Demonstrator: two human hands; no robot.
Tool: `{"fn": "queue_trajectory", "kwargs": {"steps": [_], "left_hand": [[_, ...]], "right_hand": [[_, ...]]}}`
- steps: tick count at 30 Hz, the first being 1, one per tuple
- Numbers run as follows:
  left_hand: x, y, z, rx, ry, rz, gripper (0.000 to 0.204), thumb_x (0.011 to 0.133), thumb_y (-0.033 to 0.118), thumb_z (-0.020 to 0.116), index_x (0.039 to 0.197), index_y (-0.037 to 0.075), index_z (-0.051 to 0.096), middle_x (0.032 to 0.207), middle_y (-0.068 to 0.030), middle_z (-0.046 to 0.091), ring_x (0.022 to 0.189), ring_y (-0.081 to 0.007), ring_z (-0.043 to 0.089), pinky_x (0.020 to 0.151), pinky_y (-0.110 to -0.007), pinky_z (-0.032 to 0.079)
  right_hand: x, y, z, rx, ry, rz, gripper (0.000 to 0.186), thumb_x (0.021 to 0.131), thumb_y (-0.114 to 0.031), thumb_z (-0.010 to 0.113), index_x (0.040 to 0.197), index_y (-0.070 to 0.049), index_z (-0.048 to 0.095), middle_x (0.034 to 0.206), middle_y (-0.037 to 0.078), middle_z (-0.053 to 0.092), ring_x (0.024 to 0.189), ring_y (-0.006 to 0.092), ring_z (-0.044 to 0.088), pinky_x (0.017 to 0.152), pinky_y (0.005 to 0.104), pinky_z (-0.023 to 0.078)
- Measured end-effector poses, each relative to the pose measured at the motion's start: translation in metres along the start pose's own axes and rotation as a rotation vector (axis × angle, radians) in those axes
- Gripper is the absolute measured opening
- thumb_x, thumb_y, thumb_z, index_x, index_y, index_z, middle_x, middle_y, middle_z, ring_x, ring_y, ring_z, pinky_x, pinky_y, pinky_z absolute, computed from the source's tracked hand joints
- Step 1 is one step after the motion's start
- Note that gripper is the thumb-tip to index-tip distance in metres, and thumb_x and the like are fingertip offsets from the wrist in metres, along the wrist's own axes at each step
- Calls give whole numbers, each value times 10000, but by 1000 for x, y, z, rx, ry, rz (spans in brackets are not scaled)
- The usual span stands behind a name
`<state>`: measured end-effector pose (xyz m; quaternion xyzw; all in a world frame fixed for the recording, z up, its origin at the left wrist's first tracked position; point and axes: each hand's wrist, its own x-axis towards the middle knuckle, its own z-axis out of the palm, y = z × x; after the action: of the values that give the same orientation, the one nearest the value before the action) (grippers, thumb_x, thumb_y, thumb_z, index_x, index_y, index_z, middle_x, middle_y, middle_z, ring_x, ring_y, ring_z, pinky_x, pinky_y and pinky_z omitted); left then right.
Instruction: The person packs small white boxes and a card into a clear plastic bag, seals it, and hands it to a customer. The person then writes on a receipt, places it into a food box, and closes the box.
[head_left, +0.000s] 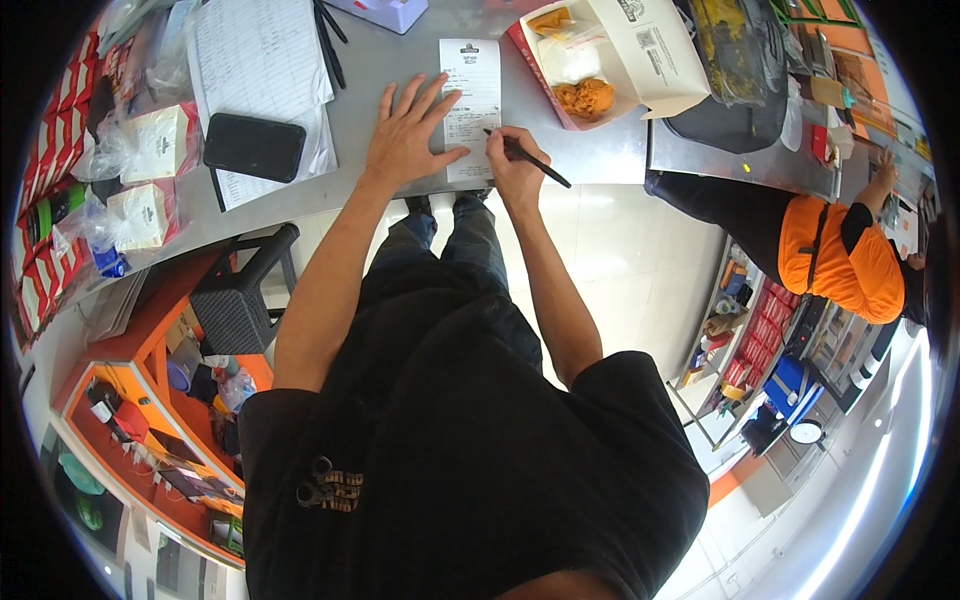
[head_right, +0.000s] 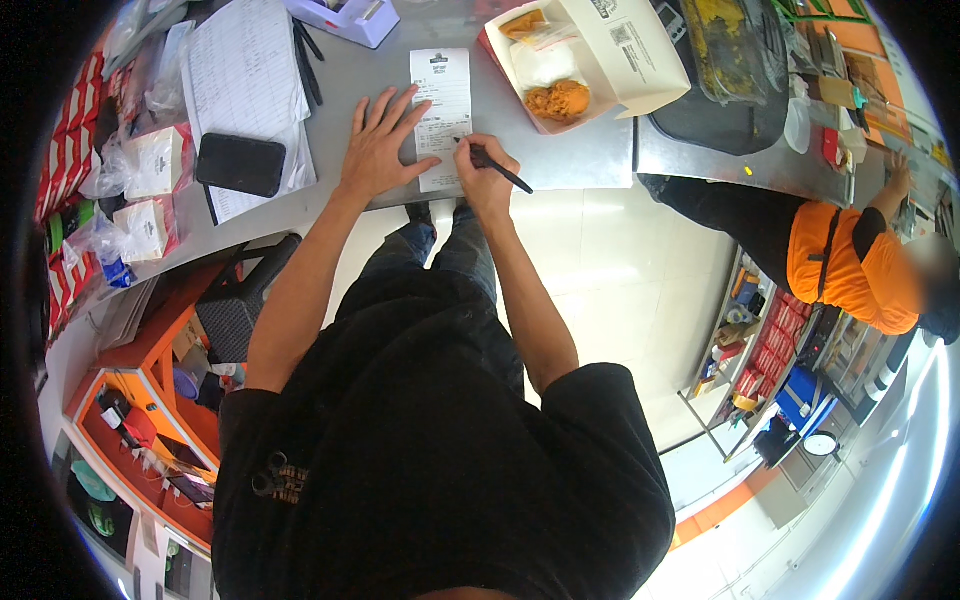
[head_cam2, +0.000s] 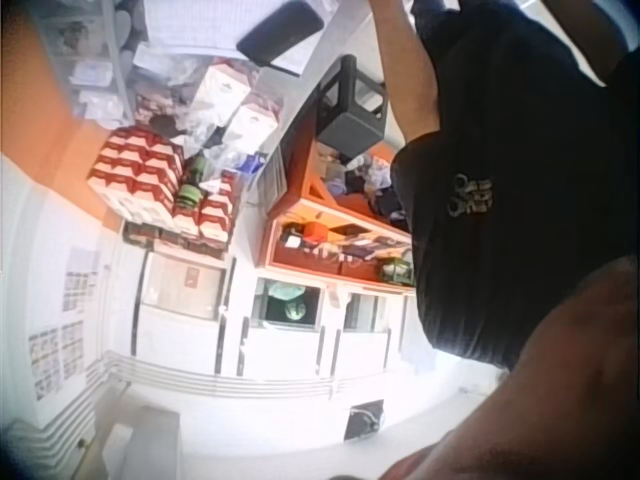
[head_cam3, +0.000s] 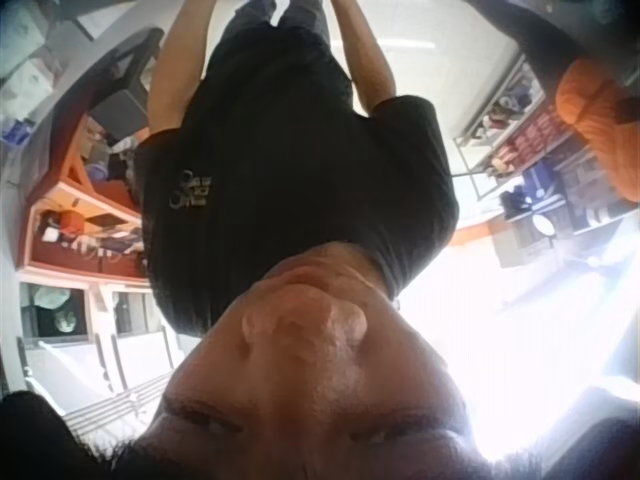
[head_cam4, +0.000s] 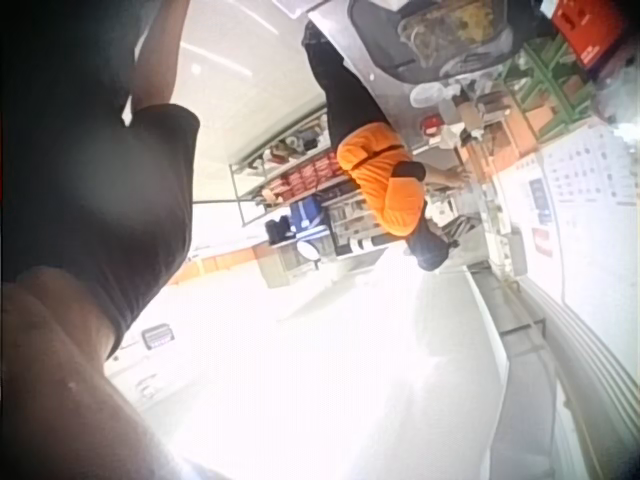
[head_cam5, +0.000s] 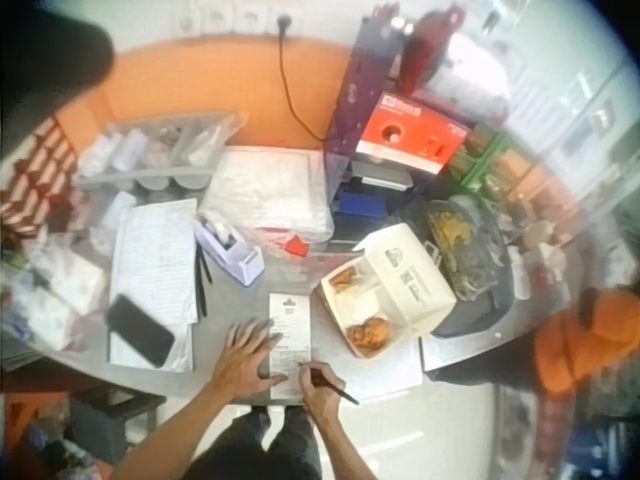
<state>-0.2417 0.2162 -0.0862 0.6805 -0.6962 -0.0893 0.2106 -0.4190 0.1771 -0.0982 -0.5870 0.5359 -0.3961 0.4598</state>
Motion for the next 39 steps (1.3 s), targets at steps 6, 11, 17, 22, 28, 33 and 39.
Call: {"fn": "queue_trajectory", "kwargs": {"steps": [6,11,17,22,28,33,39], "left_hand": [[1,-1,0,4,3,2,741,679,540,702,1310,208,497,1438,-1,366,1334,-235,292,1109,-509,158],[0,1,-1,-14,4,-3,746,679,536,705,1314,208,491,1440,2,362,1336,-230,289,1112,-510,155],[0,0,-1,0,-17,-9,767,673,550,707,1321,208,478,1443,-2,354,1343,-229,273,1114,-510,149],[0,1,-3,-20,-18,-10,783,655,567,710,1311,199,490,1438,-11,359,1342,-239,272,1116,-512,144],[2,0,-3,-13,-27,-2,787,646,563,711,1299,176,505,1443,-38,353,1342,-250,273,1107,-504,150],[2,1,-2,-83,10,-27,688,703,444,705,1299,162,508,1453,-86,335,1326,-277,305,1096,-500,168],[11,-6,-3,-215,11,-27,527,708,195,714,1212,119,581,1447,-102,341,1301,-361,324,1076,-497,228]], "right_hand": [[-1,-5,1,-94,-81,-60,90,788,-68,677,844,-6,644,673,89,651,586,111,605,564,236,477],[-1,3,3,-59,15,-103,98,791,-71,676,852,-3,641,671,87,651,583,110,599,553,242,471],[-4,-8,-1,-105,-106,-83,93,799,-67,666,846,7,636,653,76,634,557,102,566,532,239,455],[1,-5,-1,-109,8,-111,90,801,-71,662,841,4,631,654,71,629,556,87,553,520,234,442],[-3,-9,-4,-167,-117,-153,65,805,-38,640,851,-1,613,687,110,620,586,171,592,558,274,467],[4,-21,-30,-297,95,-293,132,808,13,603,938,-10,600,864,149,579,698,252,592,630,319,476],[25,16,-120,-617,257,-205,203,806,28,584,1001,-26,602,948,145,548,639,245,569,578,325,475]]}}
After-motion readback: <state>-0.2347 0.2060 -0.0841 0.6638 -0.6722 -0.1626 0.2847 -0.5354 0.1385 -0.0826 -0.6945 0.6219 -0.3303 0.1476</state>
